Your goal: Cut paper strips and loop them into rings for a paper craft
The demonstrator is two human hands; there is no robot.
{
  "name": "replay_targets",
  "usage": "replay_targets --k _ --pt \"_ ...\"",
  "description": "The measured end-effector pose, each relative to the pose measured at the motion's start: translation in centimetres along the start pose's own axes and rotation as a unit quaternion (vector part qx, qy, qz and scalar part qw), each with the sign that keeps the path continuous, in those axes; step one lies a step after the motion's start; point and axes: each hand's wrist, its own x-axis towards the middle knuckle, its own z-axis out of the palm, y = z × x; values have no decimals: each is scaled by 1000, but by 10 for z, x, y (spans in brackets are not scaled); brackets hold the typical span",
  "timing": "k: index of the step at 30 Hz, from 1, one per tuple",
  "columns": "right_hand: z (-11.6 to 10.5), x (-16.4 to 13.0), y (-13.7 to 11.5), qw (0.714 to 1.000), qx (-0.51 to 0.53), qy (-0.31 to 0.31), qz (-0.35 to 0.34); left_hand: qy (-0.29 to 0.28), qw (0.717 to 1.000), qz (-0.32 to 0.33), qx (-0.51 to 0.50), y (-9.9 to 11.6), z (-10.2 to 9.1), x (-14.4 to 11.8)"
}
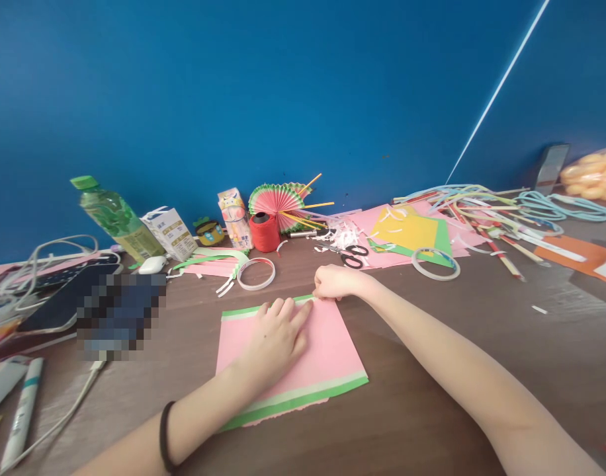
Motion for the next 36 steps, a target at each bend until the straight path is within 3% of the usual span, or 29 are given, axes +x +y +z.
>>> replay_targets --k 6,13,19,28,36 --pt "2 1 0 1000 -28 13 6 14 1000 3 9 -2 2 3" --pt "-3 -4 -6 999 24 -12 23 10 1000 2 2 -1 2 3" --pt "-1 0 -4 1000 -1 5 22 3 1000 -8 -3 0 2 3" --pt "1 -3 -5 998 62 0 19 15 1000 -10 -1 0 4 2" --pt "2 -4 -7 998 53 12 29 23 1000 -9 5 0 5 2"
